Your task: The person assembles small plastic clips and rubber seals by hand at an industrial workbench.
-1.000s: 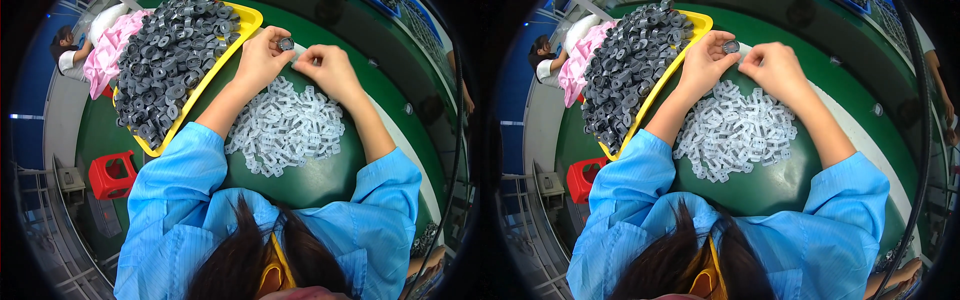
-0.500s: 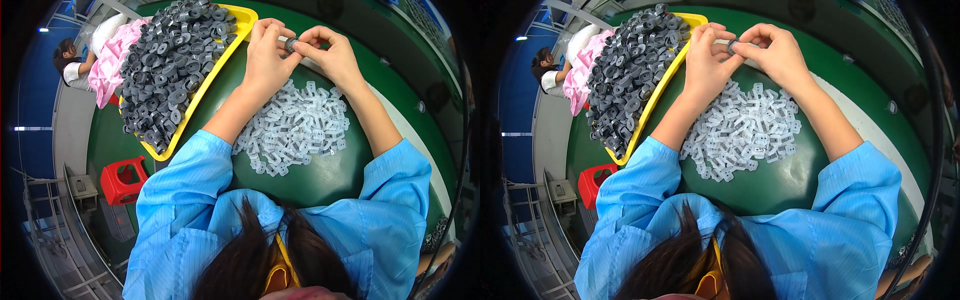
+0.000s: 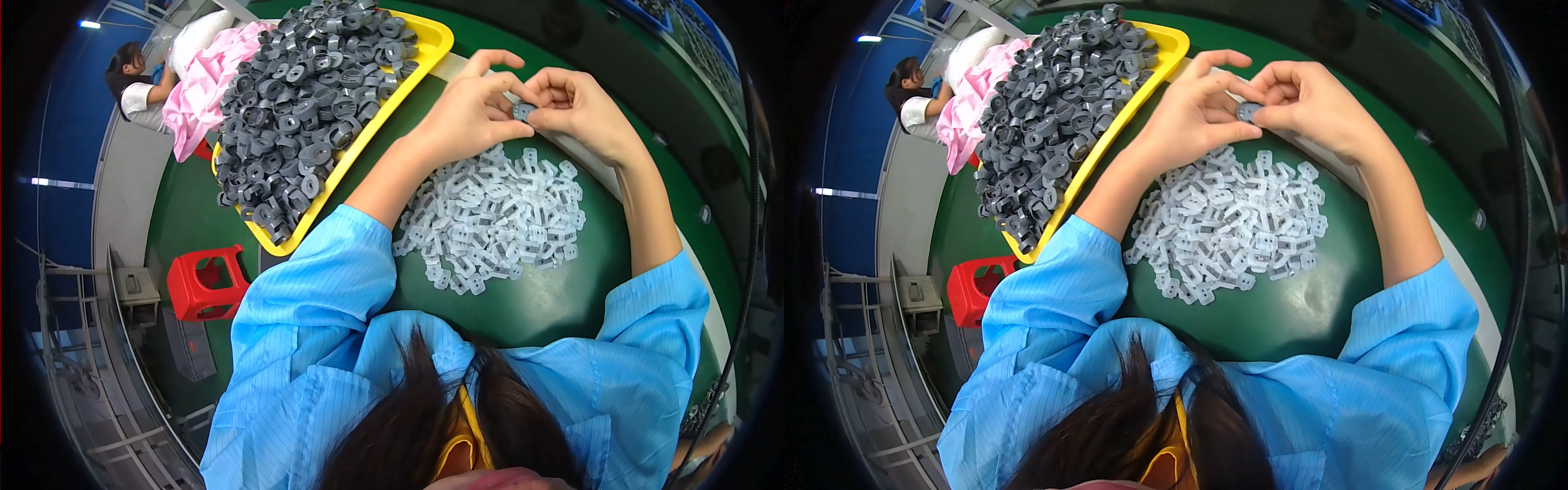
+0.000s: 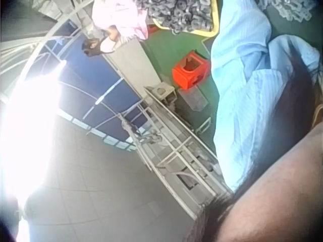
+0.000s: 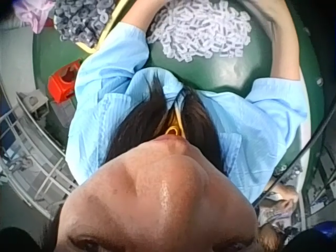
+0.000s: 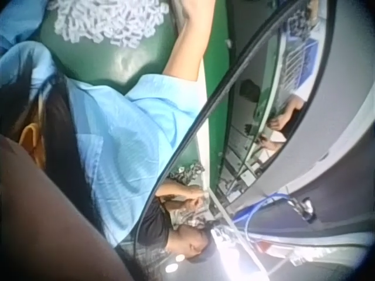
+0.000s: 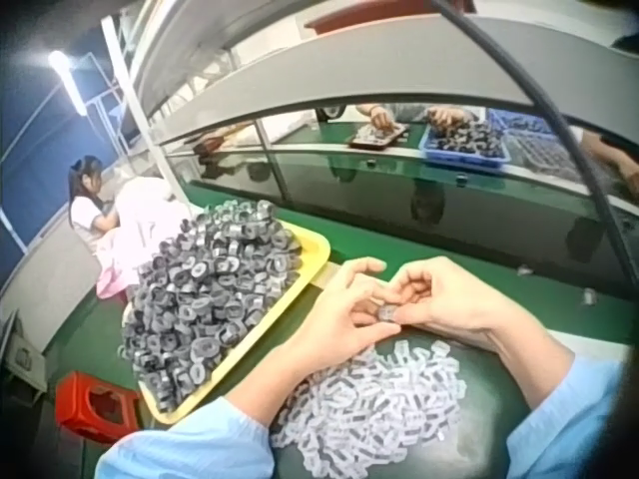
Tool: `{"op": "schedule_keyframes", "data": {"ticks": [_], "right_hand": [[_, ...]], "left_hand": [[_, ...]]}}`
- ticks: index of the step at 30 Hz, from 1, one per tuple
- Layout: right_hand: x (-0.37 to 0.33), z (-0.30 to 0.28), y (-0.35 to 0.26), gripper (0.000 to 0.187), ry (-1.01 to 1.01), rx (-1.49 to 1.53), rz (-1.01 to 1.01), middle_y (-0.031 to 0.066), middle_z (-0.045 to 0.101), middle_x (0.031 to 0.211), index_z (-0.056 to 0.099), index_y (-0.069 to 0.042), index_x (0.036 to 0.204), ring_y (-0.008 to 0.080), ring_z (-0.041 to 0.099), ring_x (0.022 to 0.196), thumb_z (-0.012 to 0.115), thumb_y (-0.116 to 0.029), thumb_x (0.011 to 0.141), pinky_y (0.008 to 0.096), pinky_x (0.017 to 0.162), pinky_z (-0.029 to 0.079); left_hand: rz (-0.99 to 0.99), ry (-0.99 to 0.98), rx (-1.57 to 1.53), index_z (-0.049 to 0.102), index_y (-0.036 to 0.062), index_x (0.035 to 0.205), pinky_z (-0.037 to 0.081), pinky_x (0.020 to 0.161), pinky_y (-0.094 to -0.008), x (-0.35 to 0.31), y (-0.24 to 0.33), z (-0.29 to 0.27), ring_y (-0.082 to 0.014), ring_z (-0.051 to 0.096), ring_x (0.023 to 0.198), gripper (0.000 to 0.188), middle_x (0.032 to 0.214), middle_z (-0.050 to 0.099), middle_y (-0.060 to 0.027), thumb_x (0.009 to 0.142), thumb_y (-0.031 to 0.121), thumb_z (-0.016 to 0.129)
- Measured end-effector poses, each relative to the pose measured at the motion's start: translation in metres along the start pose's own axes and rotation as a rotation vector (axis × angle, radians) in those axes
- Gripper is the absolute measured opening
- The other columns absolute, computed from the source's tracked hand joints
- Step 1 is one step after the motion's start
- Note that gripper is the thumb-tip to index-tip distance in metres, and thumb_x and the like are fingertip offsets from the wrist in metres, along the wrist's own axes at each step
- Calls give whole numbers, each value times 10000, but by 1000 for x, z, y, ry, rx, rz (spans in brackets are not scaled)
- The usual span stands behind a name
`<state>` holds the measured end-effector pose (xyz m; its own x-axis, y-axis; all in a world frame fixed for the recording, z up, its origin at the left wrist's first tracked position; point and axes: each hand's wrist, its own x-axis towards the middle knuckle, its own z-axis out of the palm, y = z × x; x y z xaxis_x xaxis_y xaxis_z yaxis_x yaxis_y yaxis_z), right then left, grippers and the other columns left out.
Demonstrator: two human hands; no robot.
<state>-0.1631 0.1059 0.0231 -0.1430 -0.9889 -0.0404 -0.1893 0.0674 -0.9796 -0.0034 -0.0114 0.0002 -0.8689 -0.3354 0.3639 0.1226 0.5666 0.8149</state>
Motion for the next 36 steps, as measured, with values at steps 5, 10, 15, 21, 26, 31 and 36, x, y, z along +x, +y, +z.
{"op": "schedule_keyframes", "data": {"ticks": [5, 10, 15, 21, 26, 31, 36], "right_hand": [[1, 22, -1, 197, 272, -303, -331, 13, 610, 833, 609, -3, 938, 56, 546, 735, 582, 8, 743, 219, 646, 441], [7, 9, 10, 312, 8, 488, -168, 15, 617, 935, 564, -27, 1089, 56, 552, 831, 577, -33, 778, 206, 776, 452], [16, -15, 30, 277, 289, 444, -37, -10, 627, 883, 611, -50, 1066, 68, 519, 772, 658, -147, 811, 211, 729, 412], [23, -74, 76, 375, 689, -124, -19, 57, 672, 981, 636, -3, 1110, 133, 602, 884, 693, -213, 804, 263, 804, 456], [26, -88, 81, 456, 806, -312, -40, 101, 674, 1069, 608, -21, 1192, 208, 623, 1000, 689, -230, 796, 302, 892, 457], [26, -93, 90, 509, 767, -372, -14, 102, 672, 1081, 580, -36, 1244, 211, 622, 1018, 681, -246, 791, 303, 898, 459], [28, -88, 86, 419, 992, -715, -185, 79, 679, 982, 630, -90, 1189, 175, 626, 911, 650, -244, 800, 300, 822, 478]], "left_hand": [[109, 146, 82, 643, 20, 1017, 575, 702, -230, 0, -5, 5, -94, 630, 783, 318, 1293, 413, -99, 730, -69, 747], [97, 167, -323, 600, -11, 1089, 567, 768, -272, 2, 8, 15, -146, 662, 871, 381, 1262, 432, -104, 736, -51, 739], [165, 300, 641, 611, 81, 1134, 537, 827, -356, 22, 4, -31, -228, 670, 937, 420, 1092, 638, -126, 735, 46, 736], [100, 300, 681, 589, 81, 1193, 400, 999, -451, 23, -12, -148, -366, 480, 1181, 509, 1224, 522, -171, 698, 89, 709], [-31, 353, 1344, 622, 118, 1203, 472, 937, -402, 15, -57, -166, -322, 608, 1058, 455, 1199, 612, -145, 767, 202, 718], [-196, 251, 1164, 655, 21, 1071, 468, 922, -390, 8, -10, -139, -365, 569, 1057, 334, 1138, 572, -192, 745, 75, 701], [-67, 177, 1177, 655, 52, 1087, 471, 918, -403, -5, 17, -132, -350, 591, 1041, 341, 1133, 602, -163, 755, 120, 699]]}}
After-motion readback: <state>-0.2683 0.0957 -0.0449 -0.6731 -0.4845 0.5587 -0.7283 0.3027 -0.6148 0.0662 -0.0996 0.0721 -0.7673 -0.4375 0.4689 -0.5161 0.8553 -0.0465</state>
